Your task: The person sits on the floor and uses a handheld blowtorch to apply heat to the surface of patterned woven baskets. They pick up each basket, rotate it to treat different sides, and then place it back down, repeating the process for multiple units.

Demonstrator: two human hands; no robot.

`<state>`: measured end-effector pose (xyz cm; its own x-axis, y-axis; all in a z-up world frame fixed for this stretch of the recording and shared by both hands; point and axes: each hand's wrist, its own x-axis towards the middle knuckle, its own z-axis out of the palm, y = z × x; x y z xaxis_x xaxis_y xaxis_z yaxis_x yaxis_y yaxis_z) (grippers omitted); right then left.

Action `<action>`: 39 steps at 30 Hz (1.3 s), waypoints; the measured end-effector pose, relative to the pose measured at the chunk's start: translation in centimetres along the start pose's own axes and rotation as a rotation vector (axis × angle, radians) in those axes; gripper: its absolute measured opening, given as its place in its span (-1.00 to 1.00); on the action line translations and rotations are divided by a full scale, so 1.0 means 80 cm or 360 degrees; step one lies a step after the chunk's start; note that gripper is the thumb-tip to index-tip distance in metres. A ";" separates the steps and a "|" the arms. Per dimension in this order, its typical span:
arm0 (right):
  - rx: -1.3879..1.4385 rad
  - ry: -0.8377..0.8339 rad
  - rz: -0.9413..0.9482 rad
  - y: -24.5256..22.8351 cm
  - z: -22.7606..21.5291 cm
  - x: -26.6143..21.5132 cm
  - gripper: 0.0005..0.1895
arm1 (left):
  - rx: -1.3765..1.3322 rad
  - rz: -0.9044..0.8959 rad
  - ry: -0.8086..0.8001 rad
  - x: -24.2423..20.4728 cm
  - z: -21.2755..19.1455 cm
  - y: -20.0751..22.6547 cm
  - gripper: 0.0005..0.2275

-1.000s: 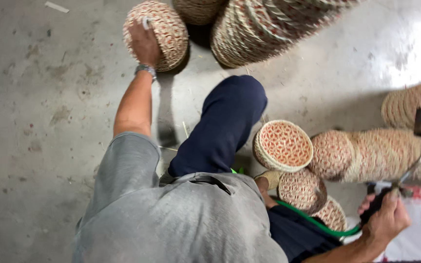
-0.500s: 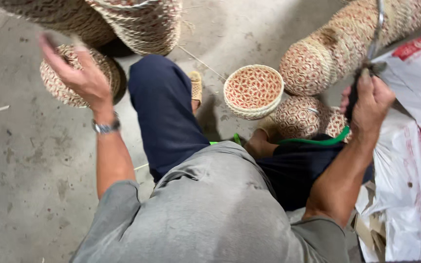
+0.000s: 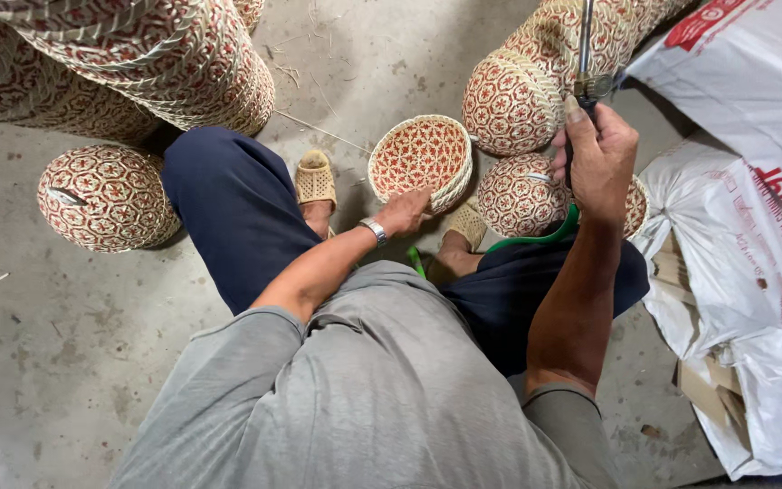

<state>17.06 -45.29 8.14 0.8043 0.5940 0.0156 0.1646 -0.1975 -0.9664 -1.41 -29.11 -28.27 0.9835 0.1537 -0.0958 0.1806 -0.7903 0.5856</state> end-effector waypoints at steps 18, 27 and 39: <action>-0.0827 -0.0017 0.0157 0.071 0.105 0.023 -0.50 | -0.2211 -0.0349 0.0536 0.003 -0.212 0.135 -0.93; -0.1122 0.0161 -0.0187 0.106 0.151 0.024 -0.24 | -0.1827 -0.0302 0.0846 -0.002 -0.208 0.155 -0.89; -0.1194 -0.0009 -0.0025 0.216 0.148 0.035 -0.45 | -0.1194 -0.0545 0.1213 -0.007 -0.164 0.113 -0.76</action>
<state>15.43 -37.79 -11.52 0.7960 0.6048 0.0249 0.5229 -0.6662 -0.5317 -0.52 -28.55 -12.34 0.5716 0.8202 0.0224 0.1326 -0.1193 0.9840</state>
